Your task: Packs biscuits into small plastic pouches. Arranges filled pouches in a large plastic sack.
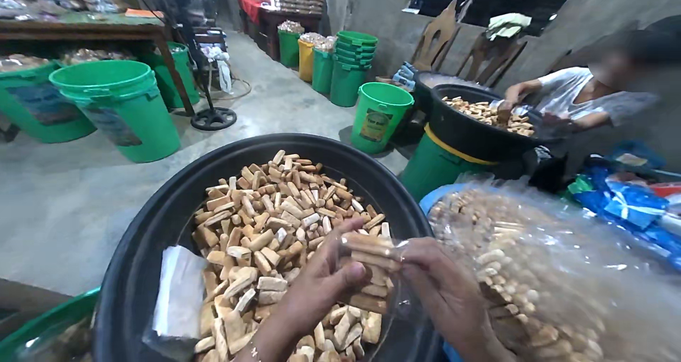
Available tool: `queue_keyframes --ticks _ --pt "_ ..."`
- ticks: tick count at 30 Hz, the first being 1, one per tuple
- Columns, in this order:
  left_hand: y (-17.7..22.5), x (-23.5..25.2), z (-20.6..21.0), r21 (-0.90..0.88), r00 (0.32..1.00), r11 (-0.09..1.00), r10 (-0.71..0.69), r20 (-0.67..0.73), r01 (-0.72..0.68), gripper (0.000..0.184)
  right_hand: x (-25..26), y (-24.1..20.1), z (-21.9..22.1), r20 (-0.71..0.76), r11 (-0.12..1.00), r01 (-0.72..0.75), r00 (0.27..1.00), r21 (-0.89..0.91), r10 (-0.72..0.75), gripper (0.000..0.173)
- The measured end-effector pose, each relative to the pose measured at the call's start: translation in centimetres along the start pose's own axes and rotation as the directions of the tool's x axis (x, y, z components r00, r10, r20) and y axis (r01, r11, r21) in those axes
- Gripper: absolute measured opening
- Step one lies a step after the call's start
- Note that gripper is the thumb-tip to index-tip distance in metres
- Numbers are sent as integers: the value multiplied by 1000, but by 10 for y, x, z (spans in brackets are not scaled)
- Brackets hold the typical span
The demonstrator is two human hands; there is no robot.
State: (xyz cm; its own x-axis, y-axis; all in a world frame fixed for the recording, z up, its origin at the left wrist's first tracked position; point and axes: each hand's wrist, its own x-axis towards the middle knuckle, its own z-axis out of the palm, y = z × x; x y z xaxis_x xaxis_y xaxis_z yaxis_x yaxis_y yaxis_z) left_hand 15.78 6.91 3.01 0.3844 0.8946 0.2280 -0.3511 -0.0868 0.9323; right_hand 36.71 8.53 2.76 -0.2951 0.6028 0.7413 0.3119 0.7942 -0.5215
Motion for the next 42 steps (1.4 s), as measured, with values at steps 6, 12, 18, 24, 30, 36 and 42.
queue_keyframes --ticks 6,12,18,24,30,36,42 --pt "-3 -3 14 -72 994 994 -90 -66 85 65 2 1 -7 142 996 -41 989 -80 52 32" --pt "-1 5 8 -110 936 953 -299 -184 282 51 -3 -8 -21 527 909 -402 799 109 290 16" --pt "7 8 3 -54 928 943 -332 -171 327 46 7 -9 -39 614 843 -532 639 -81 463 22" --pt "-8 10 -3 -12 917 970 -234 -323 243 34 -30 0 0 280 942 -323 899 -95 337 39" --pt "-17 9 6 274 941 935 -136 -310 225 50 -38 -5 1 347 927 -371 863 -59 368 53" --pt "-17 -4 7 349 901 930 51 -431 115 33 -34 -11 -31 459 826 -447 847 344 267 41" --pt "-41 -12 46 583 983 807 170 -72 -97 89 -63 -35 -17 -1 844 -415 897 341 442 16"
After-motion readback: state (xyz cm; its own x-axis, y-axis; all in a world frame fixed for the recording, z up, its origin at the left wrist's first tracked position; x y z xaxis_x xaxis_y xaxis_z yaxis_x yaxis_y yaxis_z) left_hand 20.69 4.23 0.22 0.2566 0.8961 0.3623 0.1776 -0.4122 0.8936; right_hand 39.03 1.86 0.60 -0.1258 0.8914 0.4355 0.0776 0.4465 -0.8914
